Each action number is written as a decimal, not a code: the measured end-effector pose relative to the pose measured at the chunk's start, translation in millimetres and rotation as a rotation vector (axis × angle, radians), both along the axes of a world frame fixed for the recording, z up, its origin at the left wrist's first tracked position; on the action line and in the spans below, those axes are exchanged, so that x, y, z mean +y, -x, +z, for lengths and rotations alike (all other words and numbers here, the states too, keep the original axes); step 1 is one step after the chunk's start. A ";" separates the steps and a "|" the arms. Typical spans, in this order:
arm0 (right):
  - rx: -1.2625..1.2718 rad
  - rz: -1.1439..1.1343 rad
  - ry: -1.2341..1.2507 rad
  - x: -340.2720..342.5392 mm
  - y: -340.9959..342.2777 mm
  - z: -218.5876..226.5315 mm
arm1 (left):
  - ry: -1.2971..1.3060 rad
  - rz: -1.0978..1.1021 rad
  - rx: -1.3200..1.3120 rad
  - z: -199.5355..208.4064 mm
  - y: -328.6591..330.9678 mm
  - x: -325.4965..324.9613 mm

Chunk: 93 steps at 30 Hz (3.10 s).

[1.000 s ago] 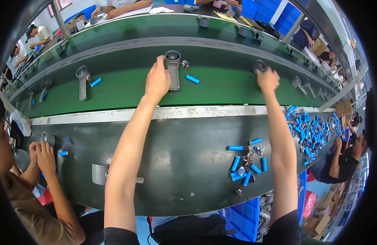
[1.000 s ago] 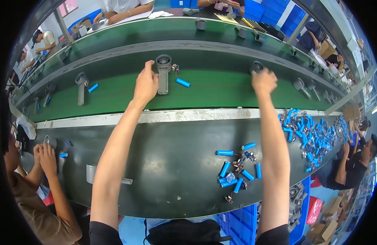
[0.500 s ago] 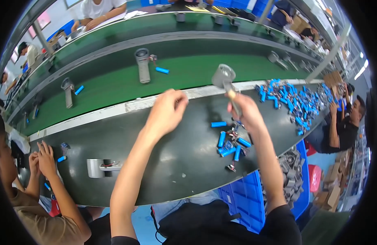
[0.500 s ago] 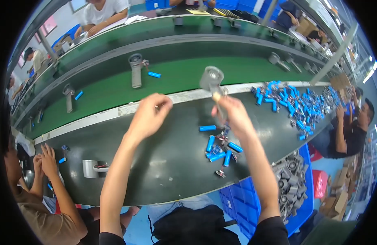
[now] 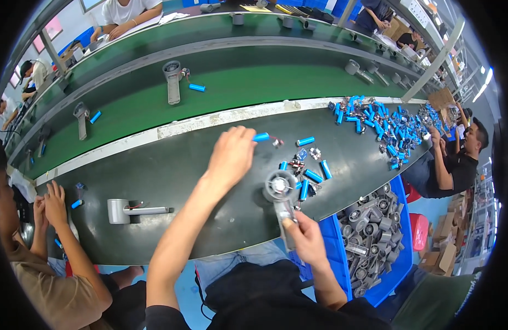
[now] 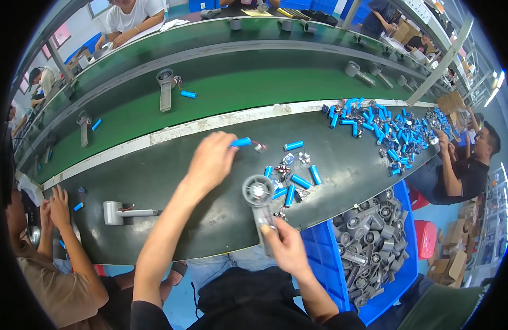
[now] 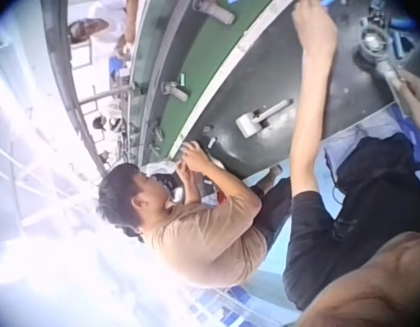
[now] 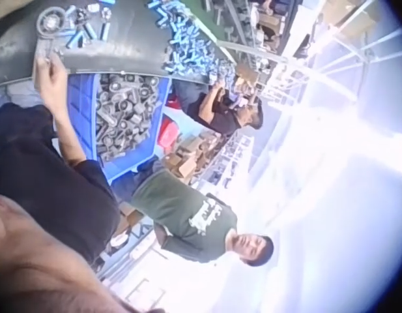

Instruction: The person assembles small electronic components by hand, fitting blue battery cells, metallic components, and small circular parts into a plastic housing.

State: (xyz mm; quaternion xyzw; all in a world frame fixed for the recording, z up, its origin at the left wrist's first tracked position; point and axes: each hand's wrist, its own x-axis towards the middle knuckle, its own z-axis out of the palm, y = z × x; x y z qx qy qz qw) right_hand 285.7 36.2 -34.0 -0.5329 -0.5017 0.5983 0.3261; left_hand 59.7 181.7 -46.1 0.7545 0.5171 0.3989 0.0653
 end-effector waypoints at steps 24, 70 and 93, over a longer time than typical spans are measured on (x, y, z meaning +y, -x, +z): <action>0.348 0.173 0.017 84.6 61.7 26.9 | -0.274 0.117 -0.098 29.5 33.0 -132.9; -0.243 -0.131 -0.630 64.5 59.0 -38.2 | -0.074 -0.028 -0.278 -13.5 -20.0 -85.4; -0.333 -0.143 -0.798 61.1 62.8 -43.0 | -0.073 -0.007 -0.232 -13.0 -23.0 -87.2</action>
